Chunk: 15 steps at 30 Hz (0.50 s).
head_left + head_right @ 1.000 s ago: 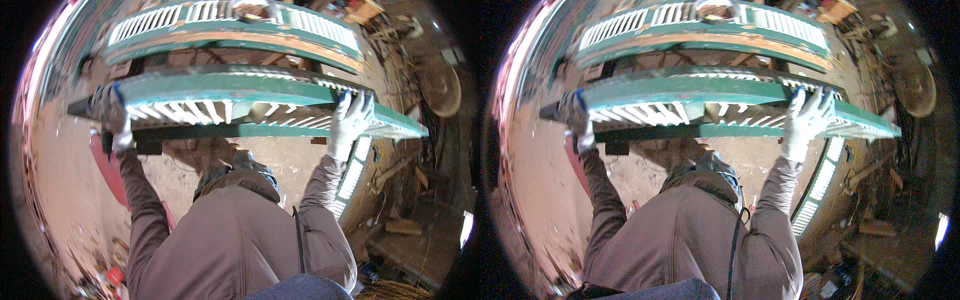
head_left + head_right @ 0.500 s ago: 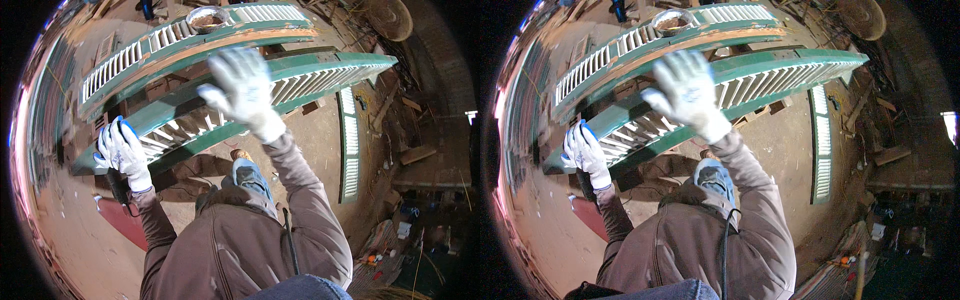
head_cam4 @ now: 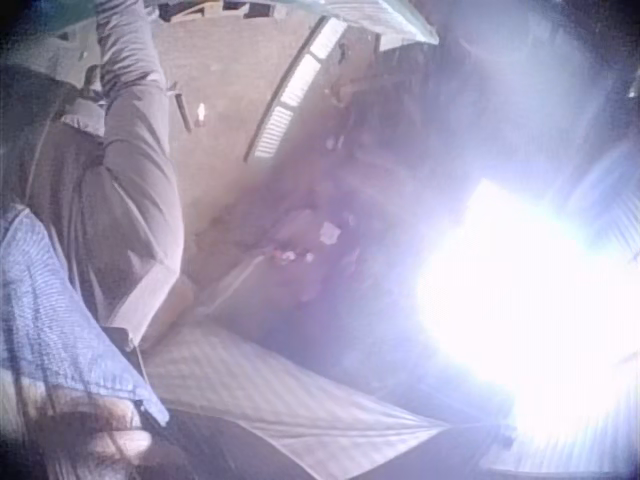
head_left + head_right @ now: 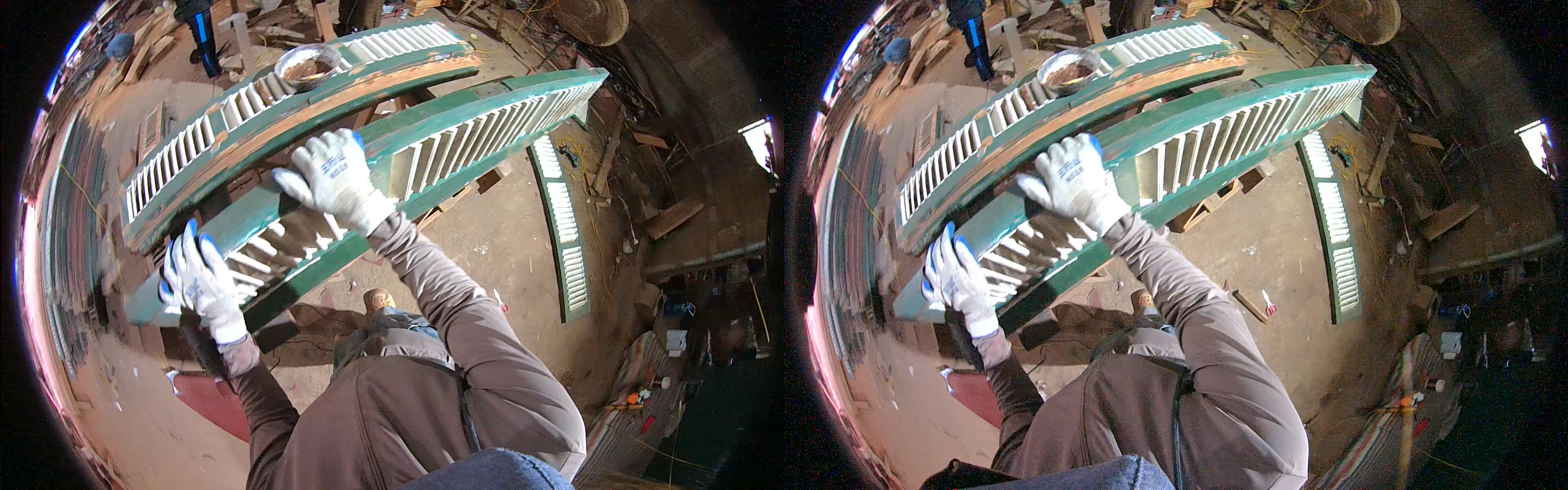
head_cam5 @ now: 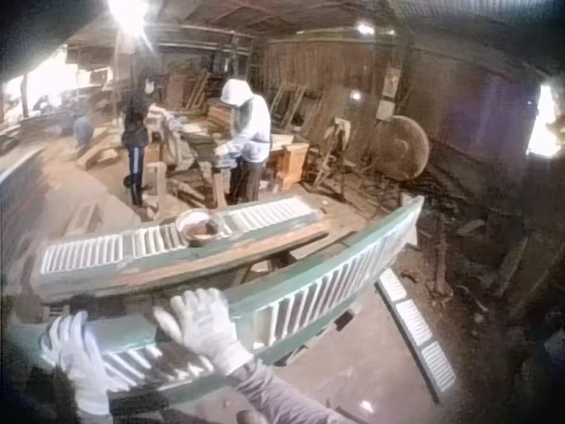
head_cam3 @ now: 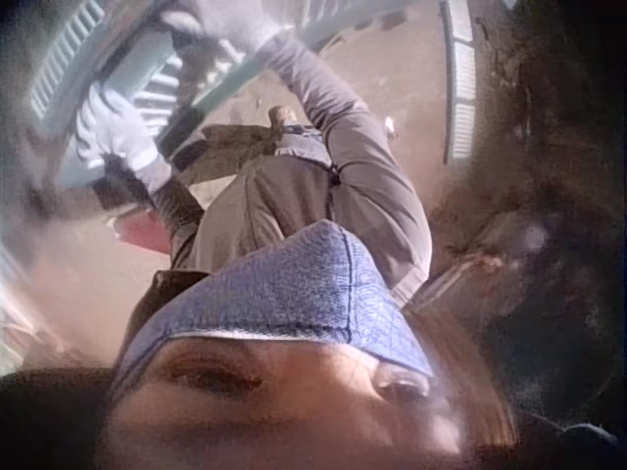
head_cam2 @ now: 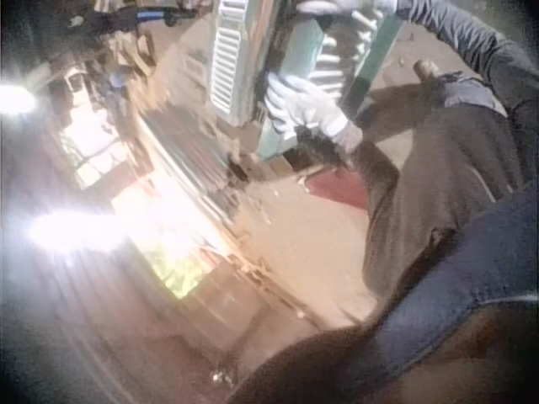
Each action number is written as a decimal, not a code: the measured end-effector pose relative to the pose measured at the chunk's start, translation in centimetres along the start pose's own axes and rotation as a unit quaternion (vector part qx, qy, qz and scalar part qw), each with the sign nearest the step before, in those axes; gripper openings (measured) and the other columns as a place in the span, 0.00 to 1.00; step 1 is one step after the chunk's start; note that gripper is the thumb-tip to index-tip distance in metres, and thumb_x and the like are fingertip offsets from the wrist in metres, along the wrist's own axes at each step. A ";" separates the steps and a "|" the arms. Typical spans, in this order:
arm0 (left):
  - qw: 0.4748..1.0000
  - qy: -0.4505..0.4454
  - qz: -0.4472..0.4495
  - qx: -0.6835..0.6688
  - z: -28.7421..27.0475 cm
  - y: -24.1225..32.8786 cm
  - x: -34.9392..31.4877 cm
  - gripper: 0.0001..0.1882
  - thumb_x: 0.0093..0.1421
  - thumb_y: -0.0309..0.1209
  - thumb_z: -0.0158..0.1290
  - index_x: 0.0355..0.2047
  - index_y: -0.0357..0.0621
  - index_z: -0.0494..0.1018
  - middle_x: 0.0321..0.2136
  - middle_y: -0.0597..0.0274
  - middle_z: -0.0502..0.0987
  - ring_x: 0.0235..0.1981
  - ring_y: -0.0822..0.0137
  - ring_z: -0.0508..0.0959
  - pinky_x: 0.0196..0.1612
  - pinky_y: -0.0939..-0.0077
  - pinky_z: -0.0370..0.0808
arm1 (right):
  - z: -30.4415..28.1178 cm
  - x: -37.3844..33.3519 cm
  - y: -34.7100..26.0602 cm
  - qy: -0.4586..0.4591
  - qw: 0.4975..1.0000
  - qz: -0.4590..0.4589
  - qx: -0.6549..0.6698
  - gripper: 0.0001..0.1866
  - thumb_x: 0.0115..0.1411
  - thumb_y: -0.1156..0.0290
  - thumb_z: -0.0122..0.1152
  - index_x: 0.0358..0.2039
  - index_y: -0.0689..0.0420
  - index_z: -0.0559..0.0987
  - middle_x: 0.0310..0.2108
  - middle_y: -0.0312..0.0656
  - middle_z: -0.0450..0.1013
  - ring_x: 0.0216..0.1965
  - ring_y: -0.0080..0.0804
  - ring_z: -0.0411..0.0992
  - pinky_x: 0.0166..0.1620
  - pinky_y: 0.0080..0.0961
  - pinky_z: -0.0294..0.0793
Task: The person sands a green wooden slatted panel with an electric sander, then applies a brown filler paste to the surface using a putty knife. The person works on multiple sections of the panel, smoothing and filling the wood.
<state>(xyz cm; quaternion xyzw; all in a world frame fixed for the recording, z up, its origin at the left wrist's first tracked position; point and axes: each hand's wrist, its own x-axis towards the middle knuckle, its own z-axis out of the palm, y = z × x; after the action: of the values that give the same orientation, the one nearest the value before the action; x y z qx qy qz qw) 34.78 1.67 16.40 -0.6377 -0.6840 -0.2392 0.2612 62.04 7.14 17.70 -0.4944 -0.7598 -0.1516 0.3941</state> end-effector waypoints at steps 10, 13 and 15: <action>0.995 0.041 0.039 -0.082 1.8 -0.2 0.0 0.19 0.72 0.38 0.43 0.54 0.44 0.77 0.53 0.54 0.77 0.56 0.52 0.72 0.63 0.54 0.63 | 0.3 -0.4 0.1 -0.036 0.997 0.040 0.062 0.27 0.61 0.41 0.56 0.22 0.55 0.75 0.24 0.46 0.69 0.32 0.45 0.68 0.43 0.44 0.62; 0.985 0.073 0.062 -0.141 2.7 -1.7 -0.6 0.18 0.74 0.33 0.40 0.55 0.38 0.75 0.51 0.49 0.77 0.54 0.49 0.74 0.59 0.52 0.67 | 0.2 -0.3 -0.3 -0.060 0.994 0.035 0.085 0.28 0.62 0.41 0.53 0.23 0.56 0.76 0.24 0.46 0.68 0.33 0.43 0.67 0.45 0.45 0.62; 0.990 0.063 0.084 -0.092 2.1 -0.8 -0.2 0.18 0.74 0.32 0.40 0.54 0.38 0.75 0.51 0.50 0.78 0.52 0.49 0.75 0.58 0.52 0.69 | 0.3 -0.7 0.2 -0.075 0.993 0.042 0.084 0.29 0.64 0.40 0.50 0.25 0.57 0.76 0.25 0.46 0.68 0.34 0.44 0.67 0.46 0.46 0.62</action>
<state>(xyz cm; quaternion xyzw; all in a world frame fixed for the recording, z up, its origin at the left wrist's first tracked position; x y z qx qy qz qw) 33.92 2.83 14.67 -0.6982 -0.5851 -0.3178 0.2631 62.19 6.97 16.98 -0.5008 -0.7757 -0.0332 0.3826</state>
